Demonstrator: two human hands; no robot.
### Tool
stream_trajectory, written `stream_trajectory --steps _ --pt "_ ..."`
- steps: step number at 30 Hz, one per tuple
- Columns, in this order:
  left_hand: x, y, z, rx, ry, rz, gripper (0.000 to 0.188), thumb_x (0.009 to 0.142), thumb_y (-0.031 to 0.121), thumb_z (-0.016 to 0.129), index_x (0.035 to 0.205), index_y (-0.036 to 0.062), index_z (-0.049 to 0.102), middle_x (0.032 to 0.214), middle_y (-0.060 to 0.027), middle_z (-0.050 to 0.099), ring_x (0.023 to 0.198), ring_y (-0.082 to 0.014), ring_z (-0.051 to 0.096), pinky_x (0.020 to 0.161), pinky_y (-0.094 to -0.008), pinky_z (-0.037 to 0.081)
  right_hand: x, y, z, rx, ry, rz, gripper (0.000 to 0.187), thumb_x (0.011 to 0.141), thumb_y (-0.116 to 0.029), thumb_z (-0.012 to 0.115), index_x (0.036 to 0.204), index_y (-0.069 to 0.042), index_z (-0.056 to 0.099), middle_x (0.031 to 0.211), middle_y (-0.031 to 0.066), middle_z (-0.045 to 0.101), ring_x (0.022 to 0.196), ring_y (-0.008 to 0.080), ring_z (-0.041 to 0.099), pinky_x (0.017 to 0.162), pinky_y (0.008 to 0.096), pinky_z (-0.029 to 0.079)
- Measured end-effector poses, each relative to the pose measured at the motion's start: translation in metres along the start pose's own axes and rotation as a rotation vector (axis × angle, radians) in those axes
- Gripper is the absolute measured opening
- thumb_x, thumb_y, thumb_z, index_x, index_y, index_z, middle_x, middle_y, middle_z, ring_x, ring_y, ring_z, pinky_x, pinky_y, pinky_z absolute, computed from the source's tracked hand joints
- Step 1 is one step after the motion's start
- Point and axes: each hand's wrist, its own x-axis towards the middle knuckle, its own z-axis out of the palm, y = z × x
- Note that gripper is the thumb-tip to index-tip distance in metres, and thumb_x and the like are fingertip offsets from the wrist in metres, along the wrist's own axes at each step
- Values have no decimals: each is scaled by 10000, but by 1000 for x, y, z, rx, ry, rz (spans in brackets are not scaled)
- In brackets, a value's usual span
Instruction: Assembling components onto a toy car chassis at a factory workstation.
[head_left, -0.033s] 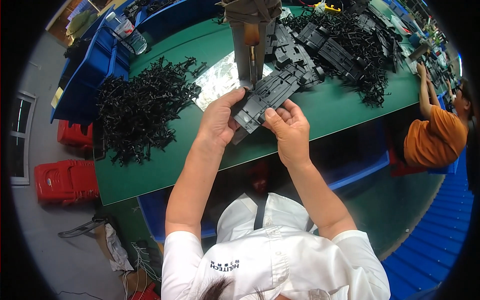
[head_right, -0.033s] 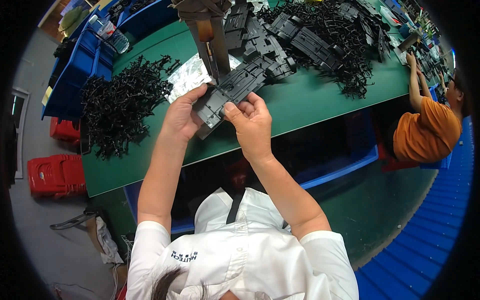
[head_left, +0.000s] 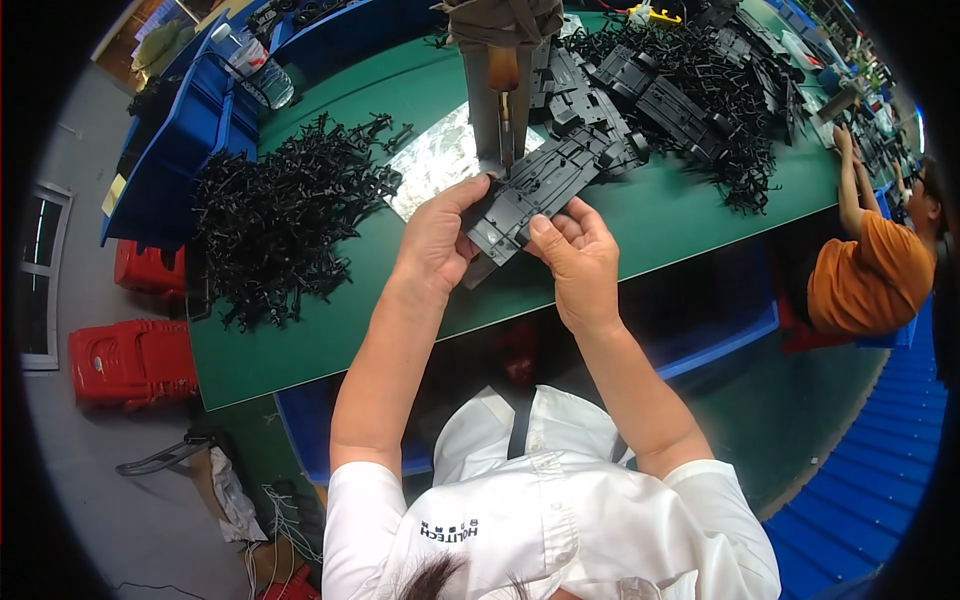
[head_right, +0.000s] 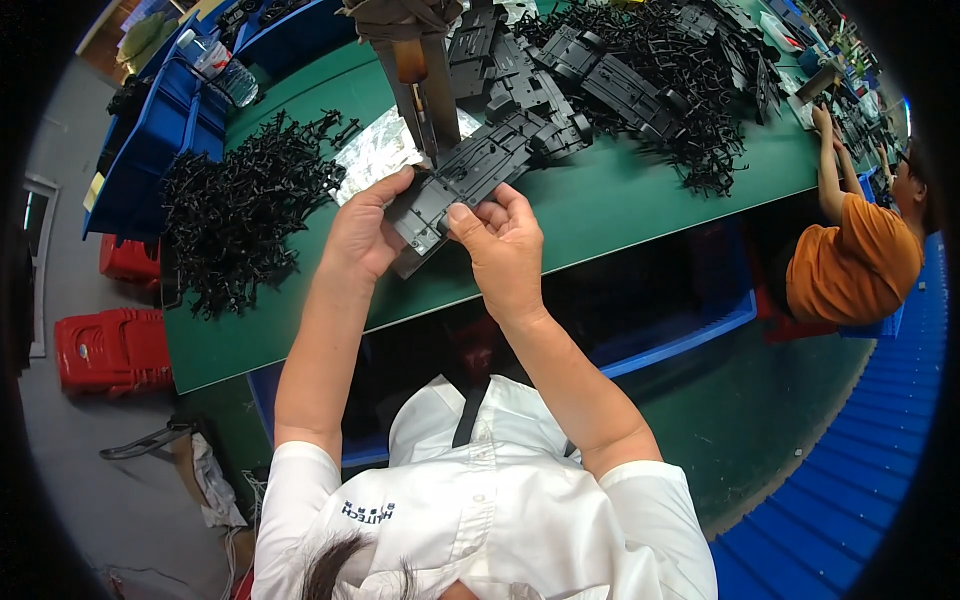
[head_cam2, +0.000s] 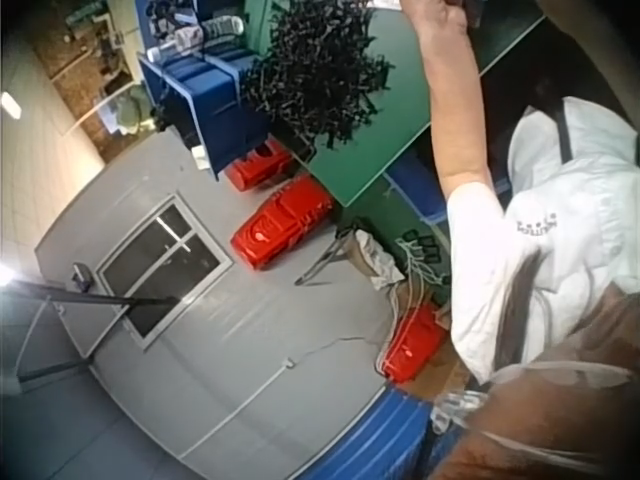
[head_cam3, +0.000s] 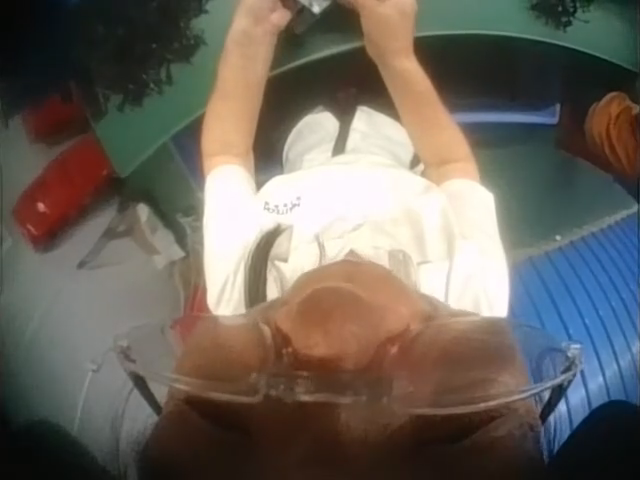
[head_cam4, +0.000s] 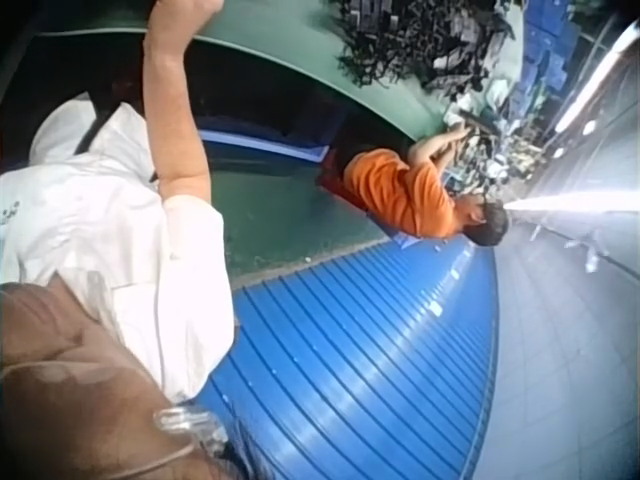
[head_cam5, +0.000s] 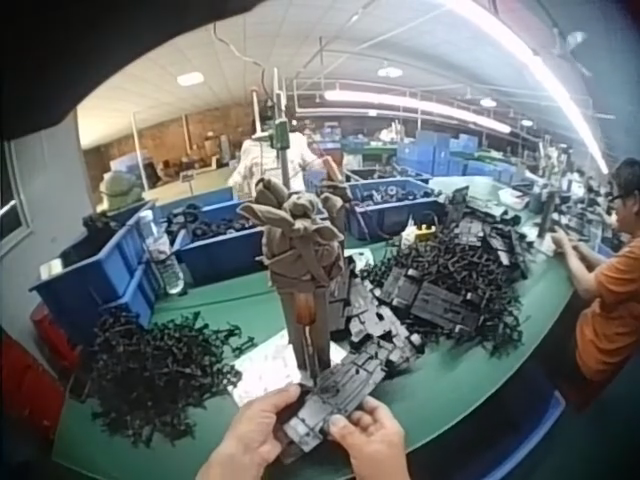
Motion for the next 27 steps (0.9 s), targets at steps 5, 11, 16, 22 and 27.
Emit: stream_trajectory --steps 5,11,16,22,27 --pt "0 3 2 -2 12 19 194 879 149 563 1006 9 605 917 -94 646 790 -169 649 686 -305 550 2 0 1 -10 3 -11 528 846 -41 621 1245 128 320 1043 159 577 905 146 583 760 266 517" --pt "3 3 2 3 25 6 195 872 152 575 1004 12 606 914 -89 641 798 -168 642 684 -303 545 2 -4 4 -14 32 -15 534 842 -43 624 1244 135 320 1043 163 577 907 151 581 758 268 516" --pt "2 3 1 12 19 6 182 867 158 583 989 26 616 910 -91 640 784 -166 639 678 -305 544 2 -4 4 -11 12 -19 538 841 -43 624 1244 138 317 1042 166 577 903 155 581 763 272 517" --pt "3 3 1 4 18 12 181 867 156 582 984 23 619 899 -93 643 780 -167 641 663 -309 548 2 -4 5 -16 23 -24 524 844 -41 621 1238 137 324 1033 163 580 901 152 581 759 271 519" --pt "2 5 3 20 14 22 182 876 153 567 987 18 619 899 -94 646 772 -164 645 663 -307 549 4 -3 5 -22 16 -27 517 844 -42 623 1231 135 329 1029 161 582 895 148 583 756 271 520"
